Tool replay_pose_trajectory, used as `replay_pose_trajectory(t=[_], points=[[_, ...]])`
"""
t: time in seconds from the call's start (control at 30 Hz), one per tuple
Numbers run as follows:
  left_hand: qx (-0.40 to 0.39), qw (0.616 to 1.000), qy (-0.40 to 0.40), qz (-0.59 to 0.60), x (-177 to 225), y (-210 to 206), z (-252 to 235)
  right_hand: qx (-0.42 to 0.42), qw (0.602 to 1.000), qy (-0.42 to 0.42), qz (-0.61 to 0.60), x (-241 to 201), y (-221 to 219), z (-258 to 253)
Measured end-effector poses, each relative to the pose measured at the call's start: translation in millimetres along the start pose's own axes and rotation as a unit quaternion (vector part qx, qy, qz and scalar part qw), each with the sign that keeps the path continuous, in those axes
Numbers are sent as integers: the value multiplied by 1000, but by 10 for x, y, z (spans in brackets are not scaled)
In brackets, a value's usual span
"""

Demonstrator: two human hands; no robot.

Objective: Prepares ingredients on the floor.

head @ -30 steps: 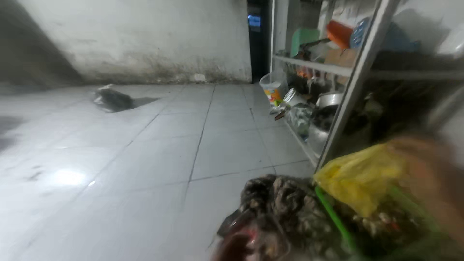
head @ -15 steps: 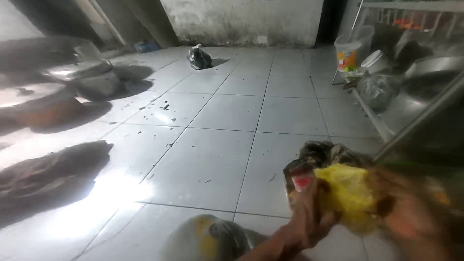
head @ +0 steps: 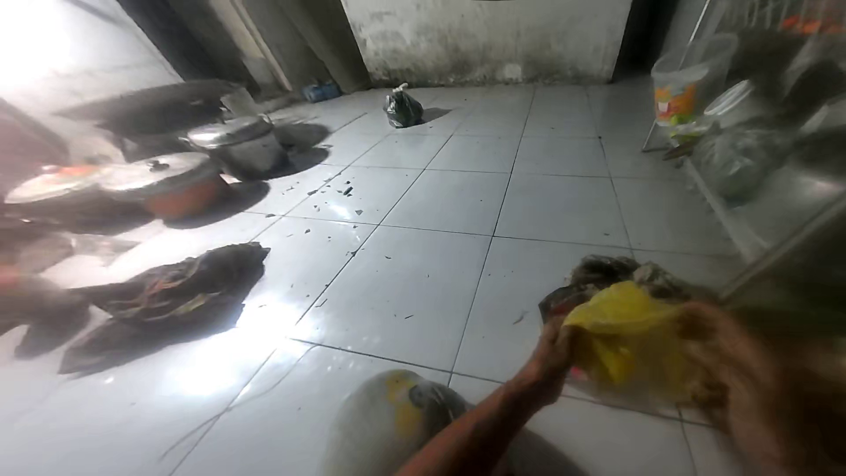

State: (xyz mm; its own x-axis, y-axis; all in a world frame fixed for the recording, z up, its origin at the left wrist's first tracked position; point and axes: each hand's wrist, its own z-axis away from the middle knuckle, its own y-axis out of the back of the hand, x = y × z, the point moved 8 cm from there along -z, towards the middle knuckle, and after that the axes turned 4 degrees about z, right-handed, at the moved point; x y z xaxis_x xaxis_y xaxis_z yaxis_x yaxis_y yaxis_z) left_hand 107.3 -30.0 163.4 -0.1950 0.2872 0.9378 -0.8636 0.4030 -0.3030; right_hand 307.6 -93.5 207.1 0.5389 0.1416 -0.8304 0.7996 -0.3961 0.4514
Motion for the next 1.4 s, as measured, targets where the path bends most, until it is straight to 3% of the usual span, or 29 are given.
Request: replay_pose_trajectory(t=[0.1,0.17,0.3,0.47,0.67,0.77,0.93,1.03,1.1,1.2,1.3,1.4], points=[[-51,999,7,9,-8,-73,14,-27,986,77,147,33,-238,77],[-67,998,4,0,-32,-66,19,-45,976,83,195,92,-302,93],[-36,996,-9,-79,1,17,-2,-32,961,108,251,113,-231,65],[8,976,-132,-171,173,328,-192,19,969,116,219,249,117,-47],[-19,995,-88,-45,189,233,-124,49,974,88,203,254,329,-124],[-45,990,-92,-96,230,191,-102,50,977,79,194,235,383,-124],[-163,941,-171,-243,459,132,-26,73,981,56,173,239,519,-146],[-150,877,-174,-422,376,96,-55,66,979,36,192,295,536,-144],[-171,863,-153,-450,263,34,-46,43,975,16,218,340,493,-172],[-273,880,-71,-382,-99,-71,2,-59,962,-116,240,593,363,-208],[-334,853,11,-400,-611,-101,-7,-230,897,-276,259,1021,164,-101],[-345,846,0,-407,-879,-181,-96,-311,854,-277,313,1206,58,0]])
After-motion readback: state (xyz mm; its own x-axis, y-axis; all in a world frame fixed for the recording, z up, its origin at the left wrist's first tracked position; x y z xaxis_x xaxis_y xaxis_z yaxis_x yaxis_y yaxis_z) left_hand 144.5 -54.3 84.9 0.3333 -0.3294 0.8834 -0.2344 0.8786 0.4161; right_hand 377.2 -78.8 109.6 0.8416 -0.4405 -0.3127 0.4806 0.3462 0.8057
